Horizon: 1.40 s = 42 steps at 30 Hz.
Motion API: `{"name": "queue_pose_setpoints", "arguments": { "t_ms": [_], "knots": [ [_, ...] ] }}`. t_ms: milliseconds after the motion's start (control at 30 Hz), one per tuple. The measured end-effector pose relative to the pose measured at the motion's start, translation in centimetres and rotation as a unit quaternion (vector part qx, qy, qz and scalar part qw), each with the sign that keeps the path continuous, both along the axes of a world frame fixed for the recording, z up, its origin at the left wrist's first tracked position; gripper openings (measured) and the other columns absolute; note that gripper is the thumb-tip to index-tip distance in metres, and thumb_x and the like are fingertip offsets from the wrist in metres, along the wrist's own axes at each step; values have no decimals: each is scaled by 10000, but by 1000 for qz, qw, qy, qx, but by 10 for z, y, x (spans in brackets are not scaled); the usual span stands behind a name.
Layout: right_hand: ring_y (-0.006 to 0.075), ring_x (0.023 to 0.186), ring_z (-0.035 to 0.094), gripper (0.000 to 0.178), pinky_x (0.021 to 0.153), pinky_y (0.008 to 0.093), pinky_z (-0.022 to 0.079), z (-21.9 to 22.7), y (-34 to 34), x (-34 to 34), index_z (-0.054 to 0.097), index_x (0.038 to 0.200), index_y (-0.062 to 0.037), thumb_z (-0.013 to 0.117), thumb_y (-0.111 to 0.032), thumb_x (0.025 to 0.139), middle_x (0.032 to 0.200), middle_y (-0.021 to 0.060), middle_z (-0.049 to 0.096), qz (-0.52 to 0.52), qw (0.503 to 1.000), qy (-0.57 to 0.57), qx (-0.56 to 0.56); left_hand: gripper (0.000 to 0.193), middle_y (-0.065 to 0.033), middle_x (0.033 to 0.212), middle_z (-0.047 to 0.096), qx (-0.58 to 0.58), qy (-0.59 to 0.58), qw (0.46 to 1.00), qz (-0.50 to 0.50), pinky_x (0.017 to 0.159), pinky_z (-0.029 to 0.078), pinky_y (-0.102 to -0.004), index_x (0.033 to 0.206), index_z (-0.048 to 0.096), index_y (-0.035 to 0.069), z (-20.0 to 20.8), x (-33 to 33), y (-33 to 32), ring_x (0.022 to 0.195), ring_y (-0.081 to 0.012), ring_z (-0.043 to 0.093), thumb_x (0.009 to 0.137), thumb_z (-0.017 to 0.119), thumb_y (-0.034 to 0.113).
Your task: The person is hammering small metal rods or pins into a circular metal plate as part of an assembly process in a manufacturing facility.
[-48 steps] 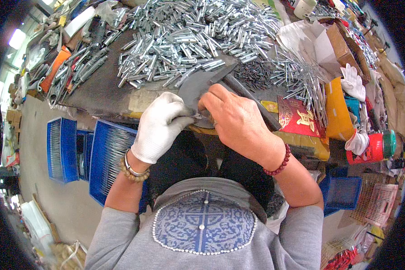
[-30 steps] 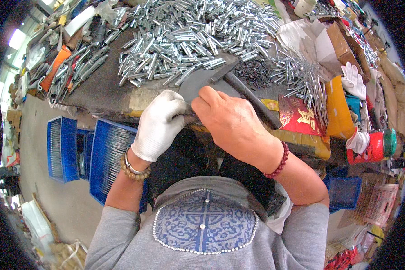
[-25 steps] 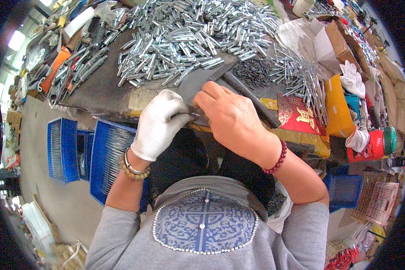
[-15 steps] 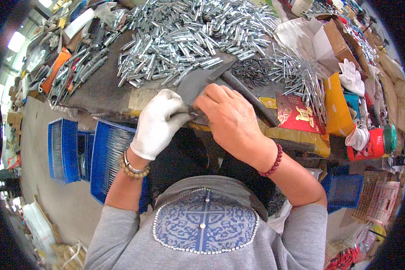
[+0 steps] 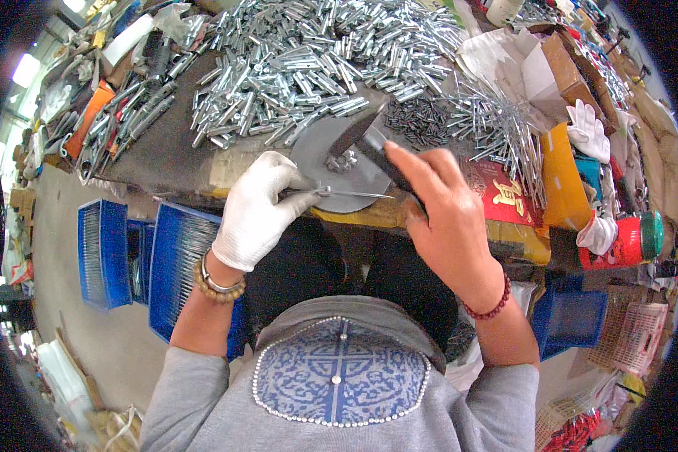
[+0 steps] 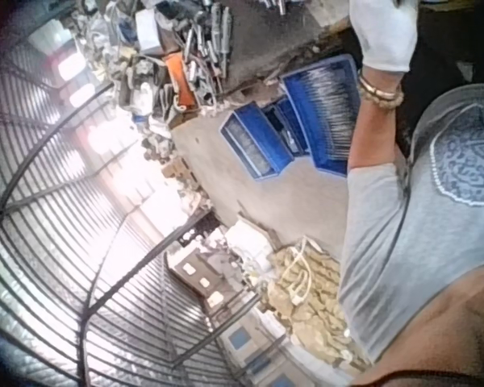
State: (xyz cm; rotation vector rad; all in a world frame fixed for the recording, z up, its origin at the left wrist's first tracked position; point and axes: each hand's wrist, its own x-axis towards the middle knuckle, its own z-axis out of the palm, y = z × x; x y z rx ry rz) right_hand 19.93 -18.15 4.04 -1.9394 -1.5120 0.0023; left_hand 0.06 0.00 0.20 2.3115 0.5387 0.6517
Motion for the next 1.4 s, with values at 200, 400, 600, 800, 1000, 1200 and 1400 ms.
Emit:
{"name": "queue_pose_setpoints", "arguments": {
  "t_ms": [200, 400, 600, 800, 1000, 1200, 1400],
  "knots": [
    [292, 842, 704, 642, 732, 395, 586, 1, -13, -12, 724, 1374, -120, 687, 103, 773, 1040, 108, 663, 65, 994, -61, 58, 195, -103, 964, 654, -7, -11, 1000, -17, 815, 531, -357, 943, 726, 28, -3, -1, 4, 901, -258, 656, 804, 863, 33],
    [272, 822, 704, 596, 703, 368, 589, 1, -11, -14, 751, 1347, -120, 712, 91, 790, 1002, 94, 659, 50, 995, -81, -33, 173, -127, 940, 660, -14, -18, 1000, -9, 798, 543, -397, 941, 752, 33, -5, 2, 7, 890, -313, 684, 808, 857, 62],
    [263, 794, 686, 601, 693, 356, 577, 9, -14, -19, 746, 1359, -117, 712, 114, 806, 975, 97, 659, 60, 988, -66, 127, 176, -102, 959, 658, -22, -19, 999, -19, 816, 534, -349, 917, 737, 16, -3, 1, 6, 893, -251, 659, 798, 866, 29],
    [271, 785, 690, 555, 671, 394, 560, 10, -16, -22, 733, 1368, -124, 717, 55, 842, 939, 86, 646, 53, 996, -73, -3, 174, -95, 948, 647, -38, -13, 999, -15, 823, 531, -350, 912, 743, 10, -3, -4, 3, 898, -241, 655, 802, 873, 47],
    [309, 844, 679, 575, 758, 371, 558, 26, -11, -9, 705, 1393, -87, 718, 82, 844, 1022, 134, 672, 51, 995, 20, 87, 180, -94, 959, 653, -47, 18, 999, -8, 829, 531, -353, 969, 761, 18, -5, 0, 7, 906, -244, 657, 830, 865, 66],
    [409, 1047, 675, 625, 905, 442, 544, 17, 1, 21, 675, 1369, -27, 582, 130, 772, 1134, 214, 665, 49, 991, 118, -32, 412, -85, 953, 651, 149, -12, 987, -57, 731, 557, -394, 1227, 807, 207, 4, 5, 10, 843, -275, 676, 825, 832, 123],
    [335, 1105, 637, 453, 905, 451, 556, -7, 10, 22, 751, 1206, -94, 661, -1, 772, 1139, 131, 635, 5, 991, -122, -58, 437, -78, 923, 645, 177, 18, 983, -44, 710, 549, -407, 1265, 814, 264, -9, -5, 7, 848, -288, 666, 854, 780, 119]
  ]
}}
